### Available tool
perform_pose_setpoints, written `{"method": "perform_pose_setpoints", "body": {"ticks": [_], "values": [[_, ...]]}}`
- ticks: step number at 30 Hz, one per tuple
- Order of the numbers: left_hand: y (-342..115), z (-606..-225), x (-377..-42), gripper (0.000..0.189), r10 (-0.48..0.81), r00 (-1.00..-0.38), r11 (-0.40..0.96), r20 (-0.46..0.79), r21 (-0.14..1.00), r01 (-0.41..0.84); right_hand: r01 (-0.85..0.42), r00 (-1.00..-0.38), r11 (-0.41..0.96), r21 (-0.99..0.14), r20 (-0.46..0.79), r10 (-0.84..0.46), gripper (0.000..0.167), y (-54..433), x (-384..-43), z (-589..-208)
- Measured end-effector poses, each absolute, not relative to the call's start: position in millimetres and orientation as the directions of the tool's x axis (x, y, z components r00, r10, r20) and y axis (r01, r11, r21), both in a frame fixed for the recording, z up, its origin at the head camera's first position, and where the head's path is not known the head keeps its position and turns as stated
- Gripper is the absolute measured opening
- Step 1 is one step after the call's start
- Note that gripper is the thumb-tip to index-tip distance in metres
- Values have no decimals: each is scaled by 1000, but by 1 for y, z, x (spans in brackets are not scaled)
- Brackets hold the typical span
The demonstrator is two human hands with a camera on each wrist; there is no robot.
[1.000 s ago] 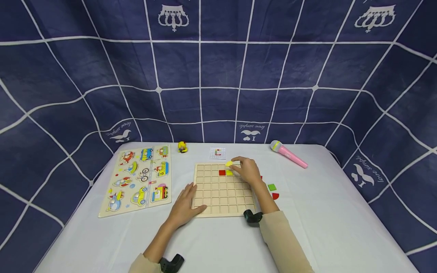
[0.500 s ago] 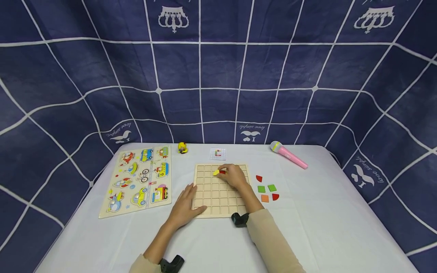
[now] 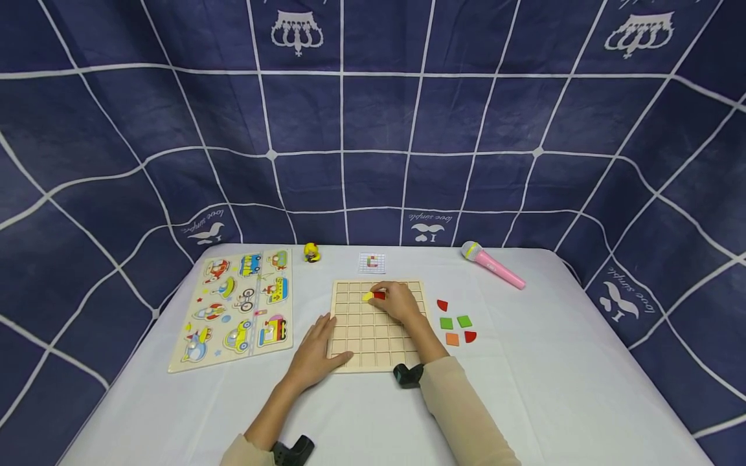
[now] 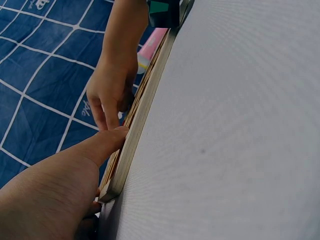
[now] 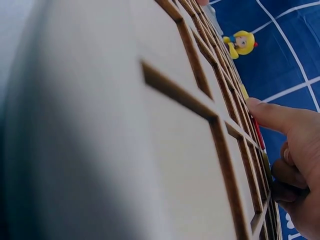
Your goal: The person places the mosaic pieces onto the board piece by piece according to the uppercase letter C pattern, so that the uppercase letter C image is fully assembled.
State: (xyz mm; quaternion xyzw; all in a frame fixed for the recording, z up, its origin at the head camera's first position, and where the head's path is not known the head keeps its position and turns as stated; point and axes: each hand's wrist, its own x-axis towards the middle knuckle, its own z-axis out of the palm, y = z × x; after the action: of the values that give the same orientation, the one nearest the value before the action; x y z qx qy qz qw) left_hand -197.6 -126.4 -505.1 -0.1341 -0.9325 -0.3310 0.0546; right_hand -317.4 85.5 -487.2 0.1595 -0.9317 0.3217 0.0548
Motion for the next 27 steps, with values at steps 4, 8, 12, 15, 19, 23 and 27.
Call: {"method": "perform_pose_setpoints", "body": {"ticks": [4, 8, 12, 15, 19, 23, 27], "values": [[-126, -506, -198, 88, 212, -961, 743, 178, 609, 277, -345, -939, 732, -587, 221, -264, 30, 87, -316, -488], [-125, -506, -198, 89, 215, -963, 740, 164, 616, 270, -338, -941, 706, -622, 226, -251, 31, 95, -313, -487], [-125, -505, -198, 89, 216, -963, 737, 161, 620, 269, -340, -940, 677, -653, 251, -231, 29, 110, -307, -477], [-124, -505, -198, 88, 215, -962, 737, 167, 619, 272, -346, -937, 673, -654, 273, -216, 28, 128, -302, -466], [-124, -504, -198, 88, 212, -963, 739, 168, 617, 271, -340, -938, 691, -637, 278, -205, 27, 156, -294, -452], [-126, -504, -198, 89, 210, -964, 741, 161, 617, 264, -330, -941, 717, -615, 274, -198, 25, 189, -284, -446], [-127, -506, -198, 90, 209, -964, 739, 162, 620, 264, -294, -952, 744, -601, 250, -174, 25, 221, -275, -448]]}}
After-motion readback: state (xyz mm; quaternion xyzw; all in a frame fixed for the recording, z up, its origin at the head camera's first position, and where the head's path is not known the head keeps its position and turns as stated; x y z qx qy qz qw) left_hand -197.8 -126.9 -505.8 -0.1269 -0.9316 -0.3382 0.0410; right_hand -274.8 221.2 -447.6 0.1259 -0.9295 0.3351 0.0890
